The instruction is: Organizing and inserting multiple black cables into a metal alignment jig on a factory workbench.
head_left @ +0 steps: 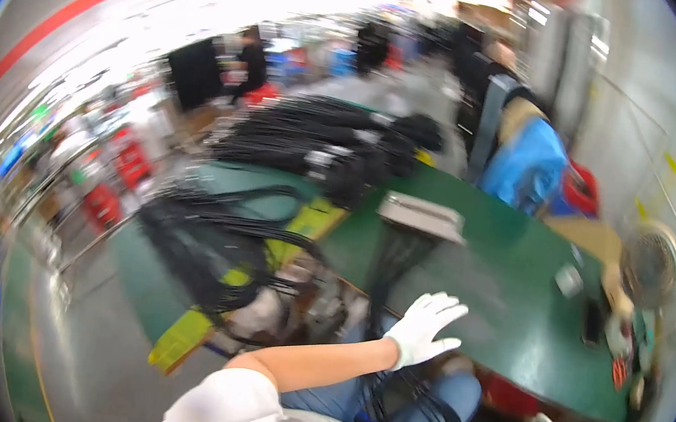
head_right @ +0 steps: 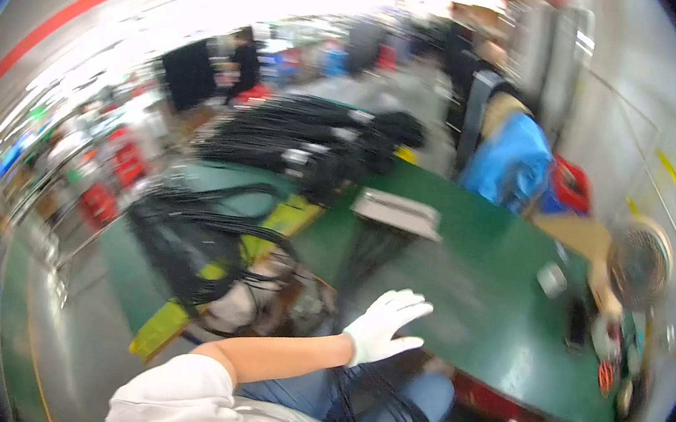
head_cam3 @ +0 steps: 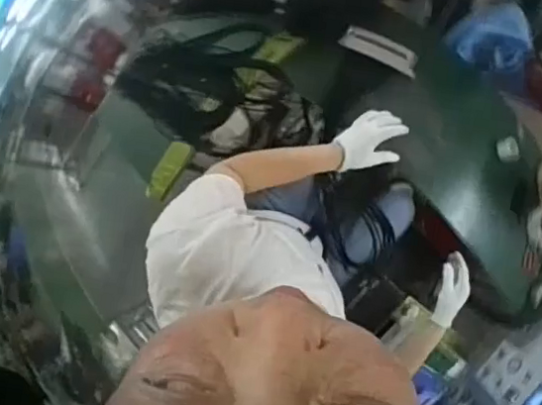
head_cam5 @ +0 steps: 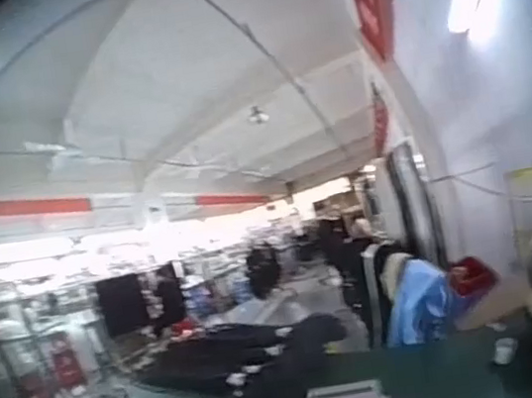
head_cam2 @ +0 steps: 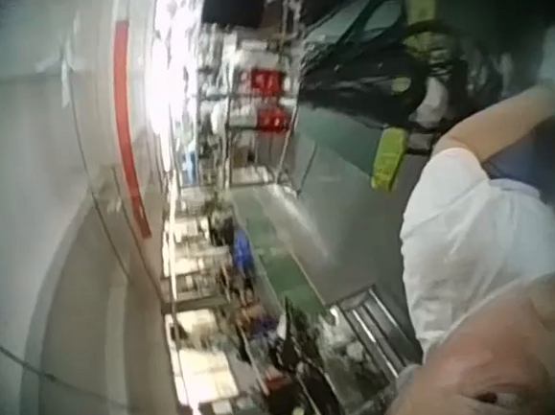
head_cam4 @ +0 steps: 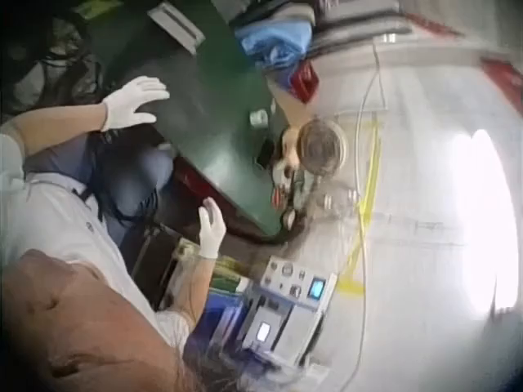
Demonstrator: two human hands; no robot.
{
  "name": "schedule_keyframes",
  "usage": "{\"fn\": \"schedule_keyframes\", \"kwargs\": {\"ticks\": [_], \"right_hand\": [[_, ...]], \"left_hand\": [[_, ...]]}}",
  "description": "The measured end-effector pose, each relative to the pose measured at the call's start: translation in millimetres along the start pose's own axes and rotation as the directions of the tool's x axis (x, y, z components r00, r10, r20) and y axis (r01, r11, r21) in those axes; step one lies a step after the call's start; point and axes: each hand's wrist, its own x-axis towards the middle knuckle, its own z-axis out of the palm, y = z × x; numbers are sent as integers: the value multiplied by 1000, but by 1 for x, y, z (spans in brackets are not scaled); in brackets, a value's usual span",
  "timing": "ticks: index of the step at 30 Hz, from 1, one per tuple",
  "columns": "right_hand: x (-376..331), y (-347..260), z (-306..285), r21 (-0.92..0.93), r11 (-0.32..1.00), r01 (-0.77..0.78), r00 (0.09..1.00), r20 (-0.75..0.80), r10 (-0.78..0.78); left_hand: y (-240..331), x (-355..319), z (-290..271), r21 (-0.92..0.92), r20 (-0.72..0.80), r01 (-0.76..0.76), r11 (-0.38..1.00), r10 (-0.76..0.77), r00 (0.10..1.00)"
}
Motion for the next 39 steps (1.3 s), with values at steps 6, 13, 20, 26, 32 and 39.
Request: {"fn": "schedule_keyframes", "kwargs": {"ticks": [6,13,20,26,32,39], "right_hand": [[335,-81,59,90,994,60,973,219,-79],[551,-112,123,43,997,-65,992,114,60],[610,-156,211,-330,940,-82,981,138,134],[600,-149,202,-457,889,27,987,151,48],[544,-100,108,-544,830,125,979,202,-15],[331,-175,100,-613,790,21,978,176,111]], "left_hand": [[-96,90,-35,11,-336,623,782,-584,739],[-103,131,19,-37,-450,527,849,-485,750],[-112,141,19,-13,-536,445,895,-382,753],[-114,142,36,-7,-536,369,930,-315,783],[-65,97,79,-136,-443,124,983,-172,880],[-43,62,125,-793,-426,-26,609,-523,738]]}}
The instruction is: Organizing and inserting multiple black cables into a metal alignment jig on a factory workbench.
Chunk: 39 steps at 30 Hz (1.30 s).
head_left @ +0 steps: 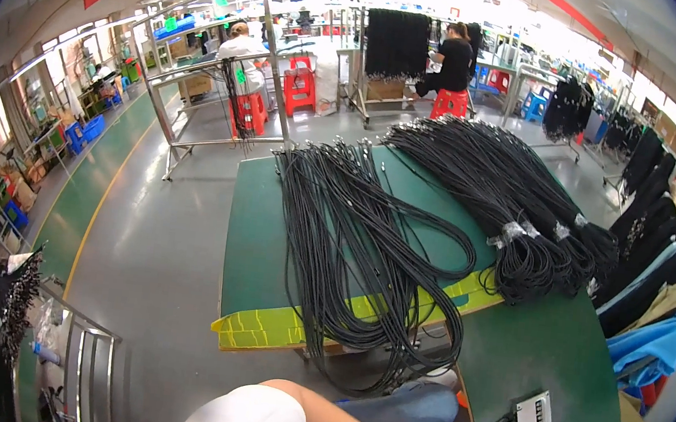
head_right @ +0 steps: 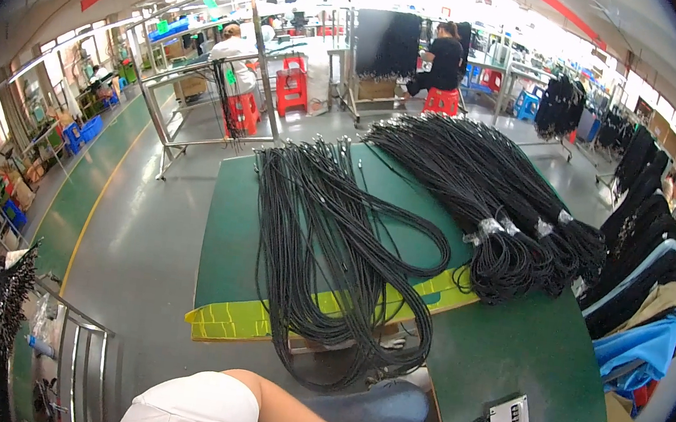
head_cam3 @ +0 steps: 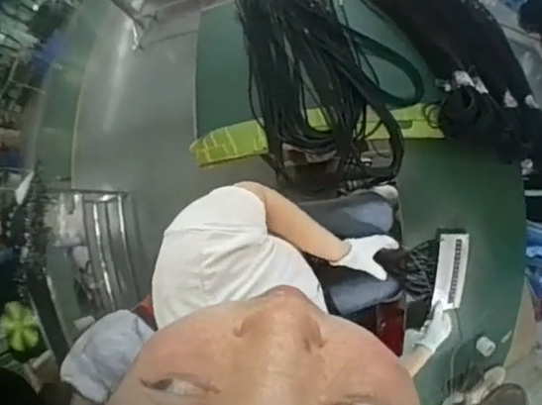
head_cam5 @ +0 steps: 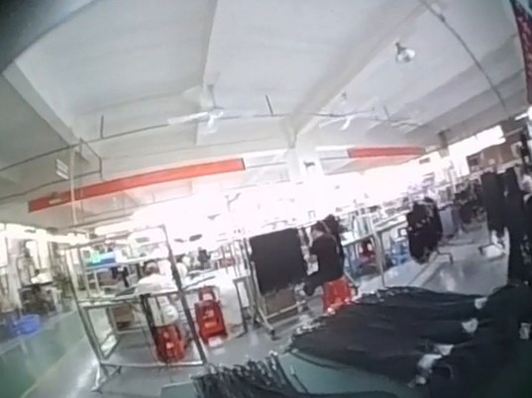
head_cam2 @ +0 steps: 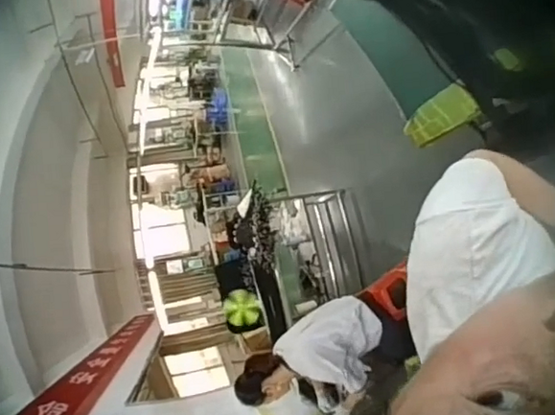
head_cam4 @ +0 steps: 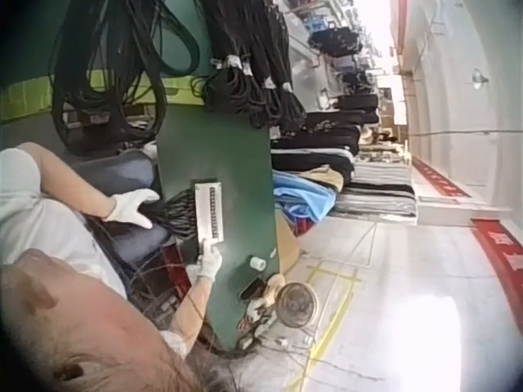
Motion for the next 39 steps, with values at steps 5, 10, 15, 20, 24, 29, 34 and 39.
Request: {"fn": "schedule_keyframes", "kwargs": {"ticks": [5,10,15,20,24,29,34,39], "right_hand": [[7,46,11,554,832,24,987,-145,68],[21,20,27,677,735,-39,989,-80,126],[7,44,10,725,687,-50,959,-158,236],[4,8,-12,674,712,197,930,-358,81],[-4,-96,-13,401,763,507,796,-558,-236],[9,-232,45,-339,635,694,423,-522,-741],[77,-246,163,-480,519,707,558,-73,-827],[107,-201,212,-477,495,726,593,71,-802]], "left_hand": [[-3,59,-2,-160,865,792,590,-303,400],[17,59,-20,-177,842,819,546,-347,413],[38,44,3,-180,881,873,454,-319,349],[44,41,4,-173,906,912,373,-302,296],[43,38,2,-211,915,939,272,-284,288],[55,33,4,-269,901,913,308,-255,351],[52,24,19,-272,901,919,287,-260,348],[48,25,14,-312,898,914,260,-233,373]]}}
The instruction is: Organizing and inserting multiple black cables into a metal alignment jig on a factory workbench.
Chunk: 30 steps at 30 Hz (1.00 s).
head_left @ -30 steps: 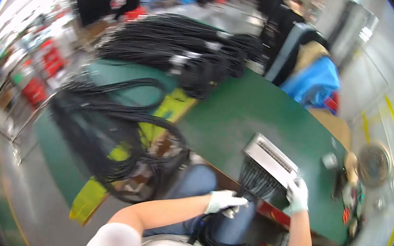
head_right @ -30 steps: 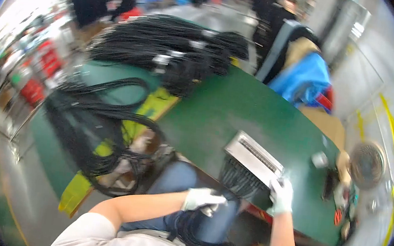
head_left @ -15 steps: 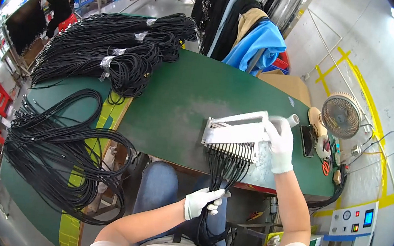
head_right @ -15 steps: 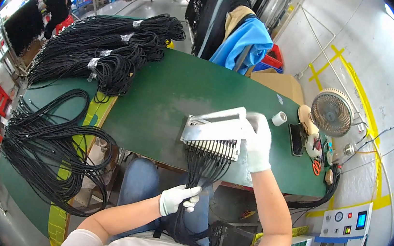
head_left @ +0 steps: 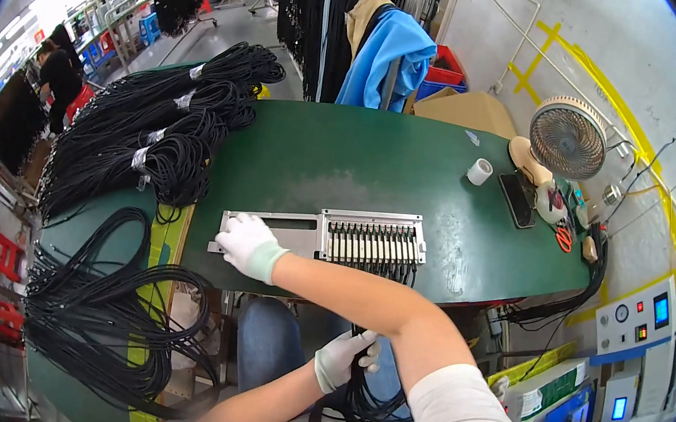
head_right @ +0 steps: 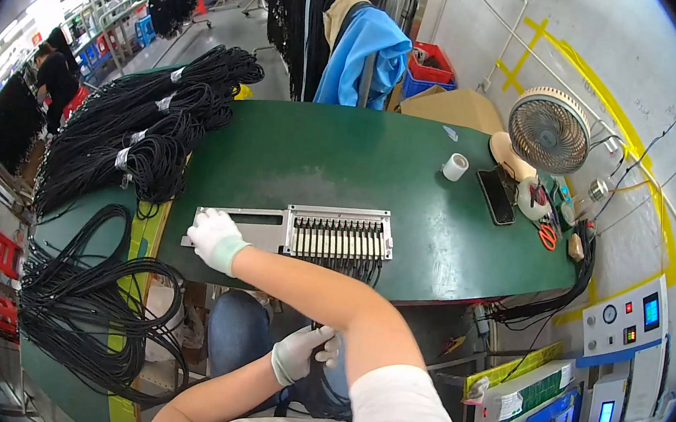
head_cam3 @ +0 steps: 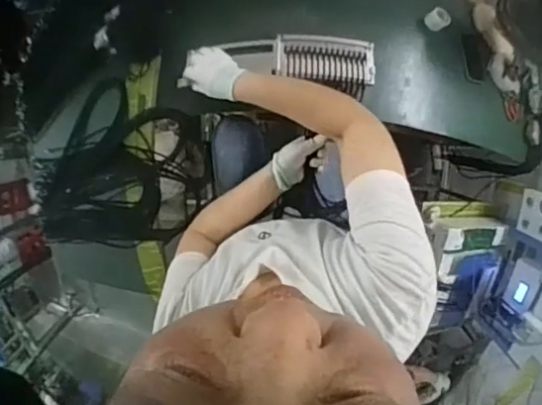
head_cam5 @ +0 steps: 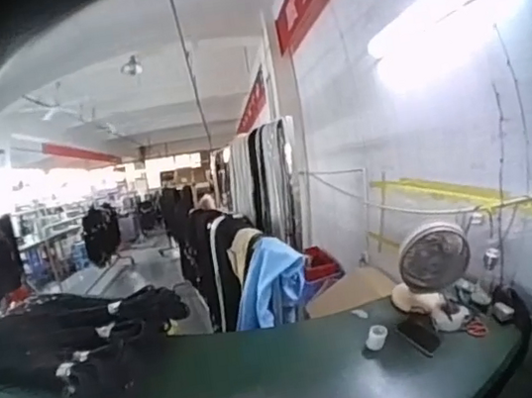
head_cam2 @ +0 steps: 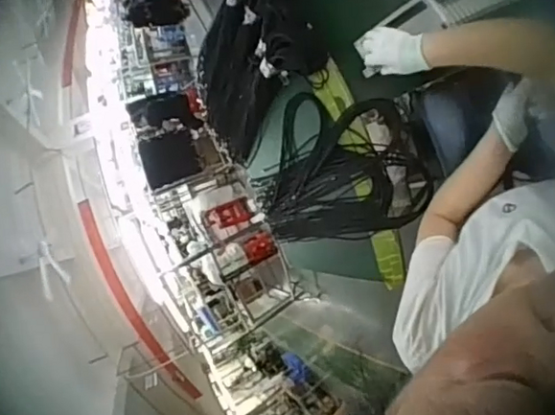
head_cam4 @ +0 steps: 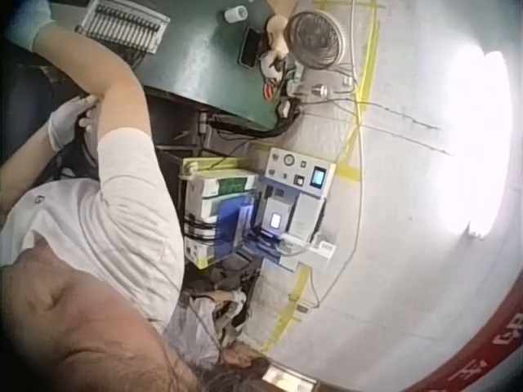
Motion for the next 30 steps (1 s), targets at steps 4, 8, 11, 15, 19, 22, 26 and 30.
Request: {"fn": "schedule_keyframes", "kwargs": {"ticks": [4,8,11,15,19,22,26,30], "right_hand": [[-65,77,-72,104,994,-37,932,-354,72],[-168,178,-120,10,879,-477,869,-142,473],[-219,202,-99,37,891,-452,845,-304,441],[-223,203,-95,170,892,-419,832,-321,452],[-229,201,-96,120,900,-420,826,-360,434],[-225,199,-95,144,891,-431,815,-361,453],[-220,196,-95,195,871,-450,794,-360,490],[-236,215,-92,182,870,-458,808,-322,493]], "left_hand": [[4,2,-3,-13,31,92,996,-91,995],[15,15,-10,-118,144,175,978,-158,977],[26,29,-3,-186,150,221,957,-195,969],[27,33,-4,-197,323,201,960,-130,937],[42,21,28,-113,221,137,984,-110,969],[21,27,10,-15,117,165,986,-162,980],[-9,8,16,107,-38,368,924,-366,930],[-13,-23,50,151,52,248,957,-258,965]]}}
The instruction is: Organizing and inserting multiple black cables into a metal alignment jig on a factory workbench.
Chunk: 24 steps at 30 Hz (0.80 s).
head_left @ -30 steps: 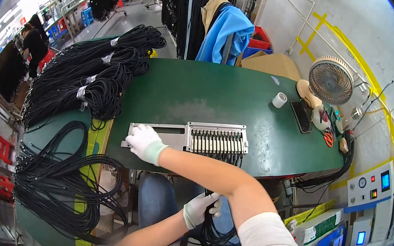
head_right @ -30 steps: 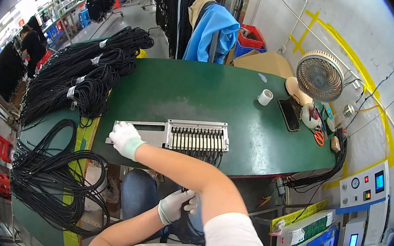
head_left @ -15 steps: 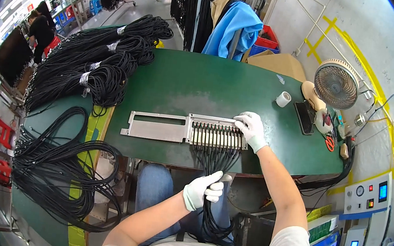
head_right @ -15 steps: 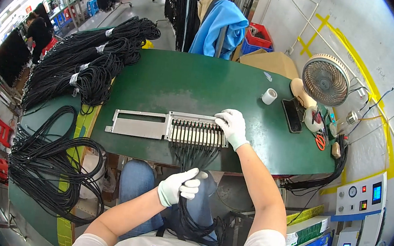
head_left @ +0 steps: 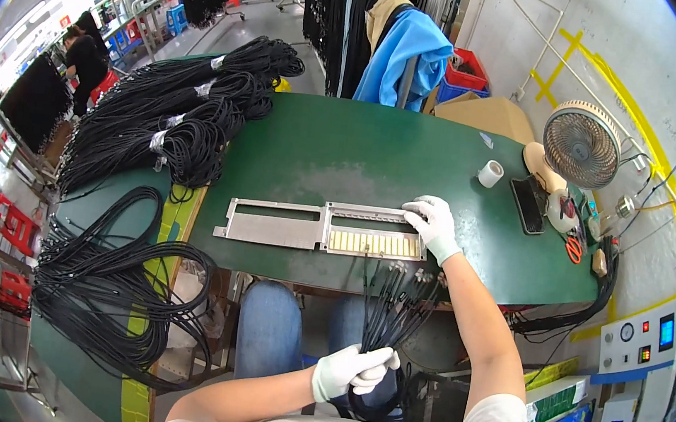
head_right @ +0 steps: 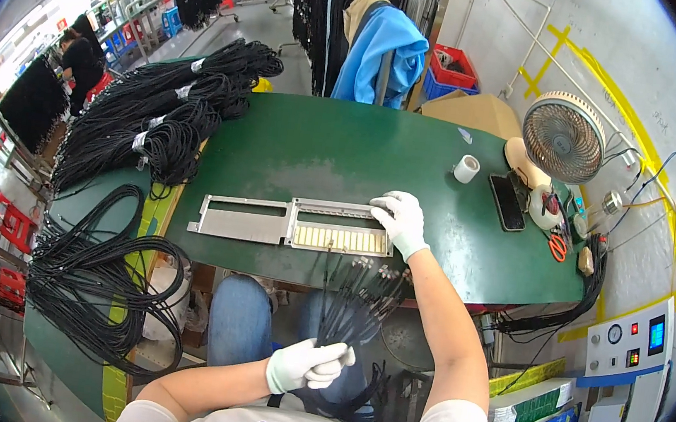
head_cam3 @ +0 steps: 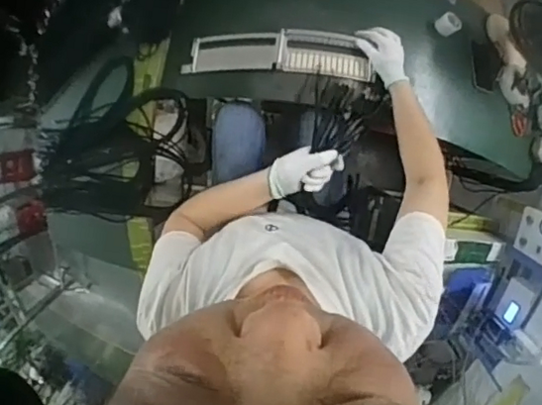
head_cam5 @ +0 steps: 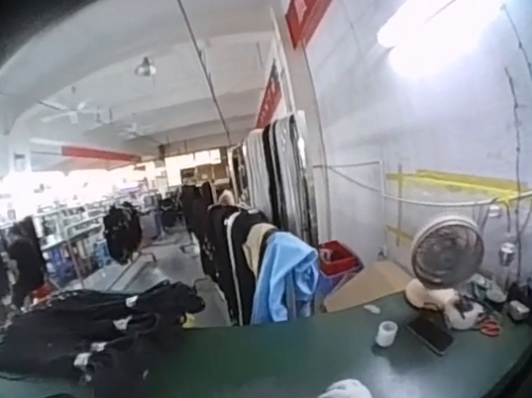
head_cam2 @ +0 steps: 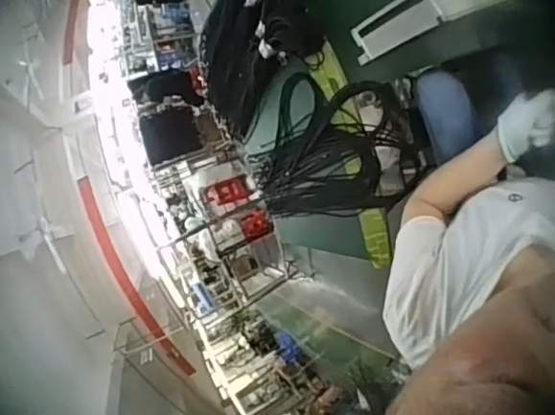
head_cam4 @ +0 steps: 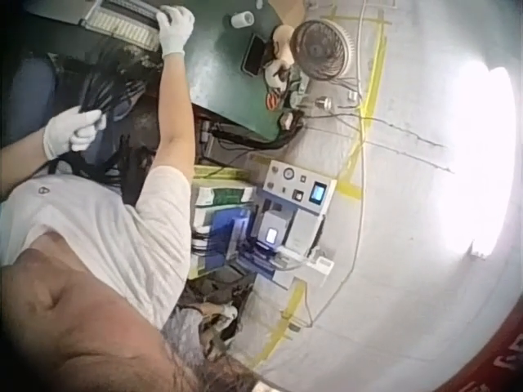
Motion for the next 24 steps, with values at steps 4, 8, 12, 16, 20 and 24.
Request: {"fn": "schedule_keyframes", "kwargs": {"ticks": [4,8,12,16,20,24], "right_hand": [[-19,-35,-12,390,909,-149,936,-241,257],[-67,-157,-25,697,706,-126,986,9,167],[-117,-238,-27,779,603,-175,870,409,-276],[-130,-195,-42,440,841,-314,711,696,-99],[-104,-158,-108,-107,987,-124,814,557,163],[-6,-142,-177,-566,801,196,966,250,-60]], "left_hand": [[35,-38,25,41,13,-368,929,368,930],[78,-76,44,69,-123,-725,685,727,675],[113,-72,55,154,-84,-874,462,887,454],[158,-85,40,90,-19,-936,340,940,340],[206,-117,10,55,-97,-980,192,978,186],[241,-102,4,14,-252,-984,178,953,169]]}}
